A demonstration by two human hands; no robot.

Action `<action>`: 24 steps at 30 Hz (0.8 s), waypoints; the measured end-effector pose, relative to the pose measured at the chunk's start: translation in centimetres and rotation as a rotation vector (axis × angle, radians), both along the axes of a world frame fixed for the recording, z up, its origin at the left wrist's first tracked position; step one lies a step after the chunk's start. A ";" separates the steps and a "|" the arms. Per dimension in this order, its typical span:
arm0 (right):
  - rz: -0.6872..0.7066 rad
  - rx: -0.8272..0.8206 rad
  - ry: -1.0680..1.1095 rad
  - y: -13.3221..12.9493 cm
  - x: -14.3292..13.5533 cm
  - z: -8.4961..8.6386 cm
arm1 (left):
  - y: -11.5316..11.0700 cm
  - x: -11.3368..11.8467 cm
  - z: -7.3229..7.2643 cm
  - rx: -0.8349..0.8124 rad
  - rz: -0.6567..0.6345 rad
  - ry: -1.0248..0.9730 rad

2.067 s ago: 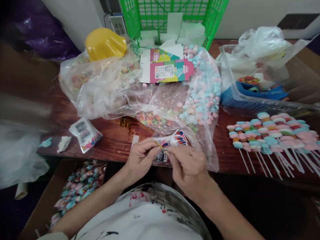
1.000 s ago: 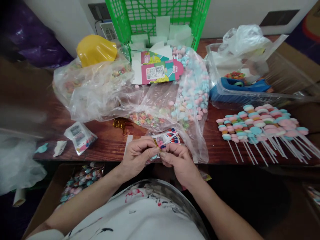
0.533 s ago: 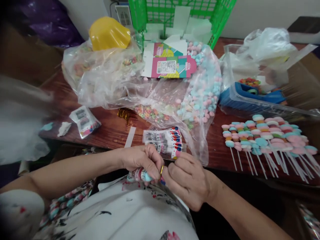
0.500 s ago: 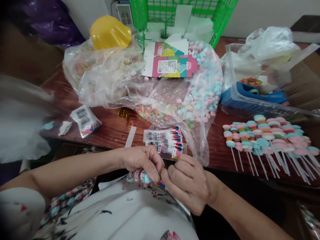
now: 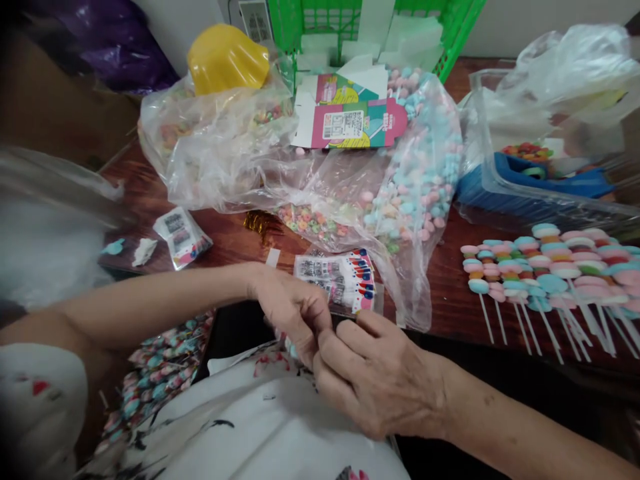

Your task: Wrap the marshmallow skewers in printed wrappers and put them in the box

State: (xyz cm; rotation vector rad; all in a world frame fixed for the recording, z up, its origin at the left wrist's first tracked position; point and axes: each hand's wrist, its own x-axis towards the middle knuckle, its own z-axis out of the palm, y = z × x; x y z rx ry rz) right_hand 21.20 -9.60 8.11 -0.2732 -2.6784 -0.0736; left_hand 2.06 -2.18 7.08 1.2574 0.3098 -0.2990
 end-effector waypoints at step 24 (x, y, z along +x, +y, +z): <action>-0.413 -1.508 1.004 4.4 -3.0 -1.0 | -0.9 -0.3 0.6 0.185 1.304 -0.492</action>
